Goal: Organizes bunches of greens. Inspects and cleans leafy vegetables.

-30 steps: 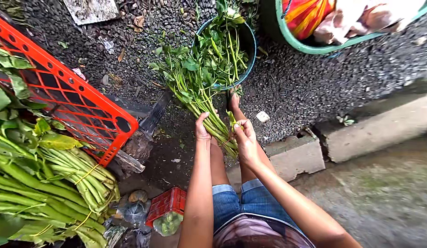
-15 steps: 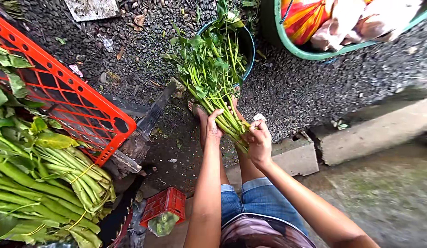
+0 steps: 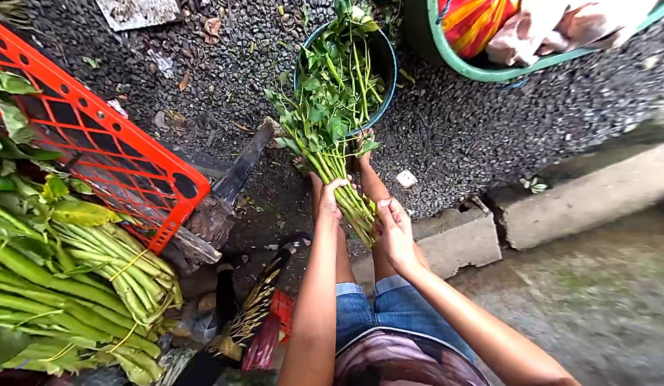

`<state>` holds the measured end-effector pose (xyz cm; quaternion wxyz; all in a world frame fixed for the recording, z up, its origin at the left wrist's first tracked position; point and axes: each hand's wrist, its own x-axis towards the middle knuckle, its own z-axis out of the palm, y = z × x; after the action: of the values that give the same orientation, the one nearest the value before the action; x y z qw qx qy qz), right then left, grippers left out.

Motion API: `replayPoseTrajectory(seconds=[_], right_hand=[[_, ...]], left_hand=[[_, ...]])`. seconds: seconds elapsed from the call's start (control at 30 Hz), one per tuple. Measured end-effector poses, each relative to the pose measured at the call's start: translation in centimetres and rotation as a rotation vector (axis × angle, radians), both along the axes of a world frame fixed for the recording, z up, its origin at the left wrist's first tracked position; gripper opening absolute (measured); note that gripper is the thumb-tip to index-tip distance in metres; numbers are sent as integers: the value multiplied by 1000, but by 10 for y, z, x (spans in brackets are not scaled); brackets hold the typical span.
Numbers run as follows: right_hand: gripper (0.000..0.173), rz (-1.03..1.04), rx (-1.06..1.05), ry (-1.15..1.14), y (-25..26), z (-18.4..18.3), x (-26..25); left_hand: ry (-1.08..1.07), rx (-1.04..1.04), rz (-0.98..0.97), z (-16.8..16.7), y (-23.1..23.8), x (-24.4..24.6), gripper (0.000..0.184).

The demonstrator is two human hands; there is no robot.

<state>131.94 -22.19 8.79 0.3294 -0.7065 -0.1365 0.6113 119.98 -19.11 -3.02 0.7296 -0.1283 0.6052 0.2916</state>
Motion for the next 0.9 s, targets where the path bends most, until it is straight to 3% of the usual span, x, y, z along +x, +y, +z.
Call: replayPoseTrajectory(seconds=[0.07,0.17,0.23,0.37,0.5,0.6,0.73,0.9], right_hand=[[24,170,68,-76,1,20,-1],[31,470,287,-208,15,49,-2],[51,629,334,-372,38,26,-1],[39,859,319,-565,86,-58,-7],[21,954,440,-683,103,-67,-22],[19,1048,482,-659,105,-68,-23],[18,1011,516,-570,106,-74,-22],[25,582,14,-251,99,-43,-26]], left_hand=[[74,-13,-4,-6,5,4,27],[150,4,-111,-9,6,-4,43],[182,85,-198,-1,9,-9,48],[246,249,-337,15,-5,-17,82],[278,251,-315,29,7,-22,79],[283,251,-352,25,4,-29,80],[286,305,-430,13,-4,-38,86],[313,347,-436,16,-8,-46,80]])
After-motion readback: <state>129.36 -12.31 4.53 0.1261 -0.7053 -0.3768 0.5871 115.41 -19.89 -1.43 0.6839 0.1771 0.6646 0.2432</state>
